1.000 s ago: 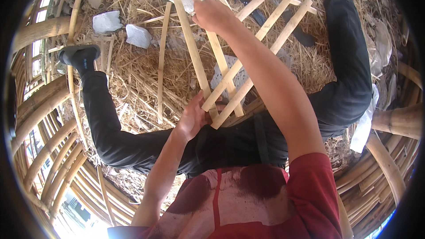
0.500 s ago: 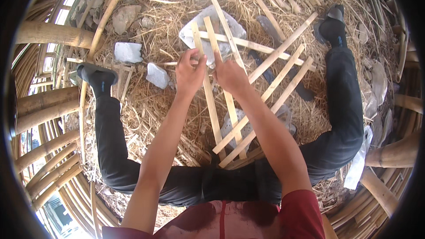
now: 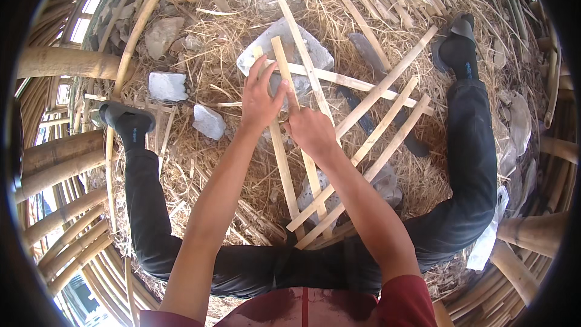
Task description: The person aligns thin wooden strips on a straw-covered ground to form a lattice structure, using stones to hold them in place and a hammer to secure the joints with nails.
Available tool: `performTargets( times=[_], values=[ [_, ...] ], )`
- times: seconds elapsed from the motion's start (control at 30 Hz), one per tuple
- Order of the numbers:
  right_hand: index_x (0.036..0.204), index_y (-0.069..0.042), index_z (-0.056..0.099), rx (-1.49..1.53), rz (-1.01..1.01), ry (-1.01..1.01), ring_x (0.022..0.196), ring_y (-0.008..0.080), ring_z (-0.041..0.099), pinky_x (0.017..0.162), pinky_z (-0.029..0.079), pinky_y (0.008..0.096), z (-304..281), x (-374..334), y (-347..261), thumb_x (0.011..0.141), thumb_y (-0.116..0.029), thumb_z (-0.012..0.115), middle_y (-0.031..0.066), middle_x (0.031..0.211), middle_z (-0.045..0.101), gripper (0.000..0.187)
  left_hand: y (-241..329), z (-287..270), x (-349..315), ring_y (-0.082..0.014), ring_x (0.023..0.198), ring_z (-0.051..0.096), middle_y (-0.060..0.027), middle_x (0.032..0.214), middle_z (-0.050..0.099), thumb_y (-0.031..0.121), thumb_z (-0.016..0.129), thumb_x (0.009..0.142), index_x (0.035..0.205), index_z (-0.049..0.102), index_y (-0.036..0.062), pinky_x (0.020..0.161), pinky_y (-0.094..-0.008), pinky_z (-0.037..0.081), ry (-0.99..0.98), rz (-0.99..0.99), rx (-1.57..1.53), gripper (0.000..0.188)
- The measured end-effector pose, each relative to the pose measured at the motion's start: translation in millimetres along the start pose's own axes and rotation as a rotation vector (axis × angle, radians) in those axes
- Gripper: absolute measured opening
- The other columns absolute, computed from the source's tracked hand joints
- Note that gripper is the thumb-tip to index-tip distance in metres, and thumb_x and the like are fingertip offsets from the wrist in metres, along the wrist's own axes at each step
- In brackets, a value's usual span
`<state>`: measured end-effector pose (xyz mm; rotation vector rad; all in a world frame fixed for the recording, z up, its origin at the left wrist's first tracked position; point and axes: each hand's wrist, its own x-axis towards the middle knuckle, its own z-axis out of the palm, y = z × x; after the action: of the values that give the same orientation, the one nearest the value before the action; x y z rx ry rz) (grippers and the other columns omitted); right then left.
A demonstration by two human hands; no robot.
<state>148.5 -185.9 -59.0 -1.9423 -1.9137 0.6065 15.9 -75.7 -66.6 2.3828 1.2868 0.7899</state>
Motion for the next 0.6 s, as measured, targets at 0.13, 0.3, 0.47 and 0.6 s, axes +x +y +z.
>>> performTargets(
  times=[0.13,0.3,0.47,0.6],
  values=[
    [0.155,0.002,0.041,-0.006,-0.01,0.027,0.057,0.0388,0.069,0.057,0.06,0.0492,0,-2,6,0.092,-0.024,0.066,0.0188,0.064,0.067,0.072,5,5,1,-0.0388,0.139,0.051,-0.0152,0.158,0.044,0.031,0.07,0.096,0.139,0.061,0.0096,0.112,-0.0485,0.047,-0.019,-0.028,-0.059,0.049],
    [0.157,0.002,0.035,-0.034,0.054,-0.064,0.062,0.0356,0.072,0.056,0.061,0.0486,-4,-1,-2,0.098,-0.031,0.064,0.0186,0.068,0.069,0.074,3,5,-1,-0.0377,0.139,0.053,-0.0161,0.16,0.043,0.031,0.067,0.099,0.141,0.061,0.0084,0.11,-0.0462,0.05,-0.043,-0.034,0.038,0.048],
    [0.158,-0.002,0.036,0.04,0.043,-0.041,0.062,0.0371,0.072,0.056,0.059,0.0498,-5,-6,6,0.096,-0.032,0.066,0.0184,0.07,0.07,0.075,6,12,0,-0.0387,0.13,0.06,-0.0189,0.158,0.043,0.031,0.064,0.1,0.137,0.063,0.0022,0.099,-0.0444,0.058,0.031,0.107,0.054,0.046],
    [0.158,-0.002,0.038,0.073,0.062,-0.052,0.062,0.0374,0.071,0.057,0.059,0.0502,-7,-4,1,0.096,-0.031,0.066,0.0185,0.07,0.07,0.074,5,5,0,-0.0373,0.129,0.061,-0.0174,0.16,0.043,0.033,0.063,0.101,0.138,0.063,0.0041,0.099,-0.0444,0.059,-0.008,0.062,0.078,0.047]
  ],
)
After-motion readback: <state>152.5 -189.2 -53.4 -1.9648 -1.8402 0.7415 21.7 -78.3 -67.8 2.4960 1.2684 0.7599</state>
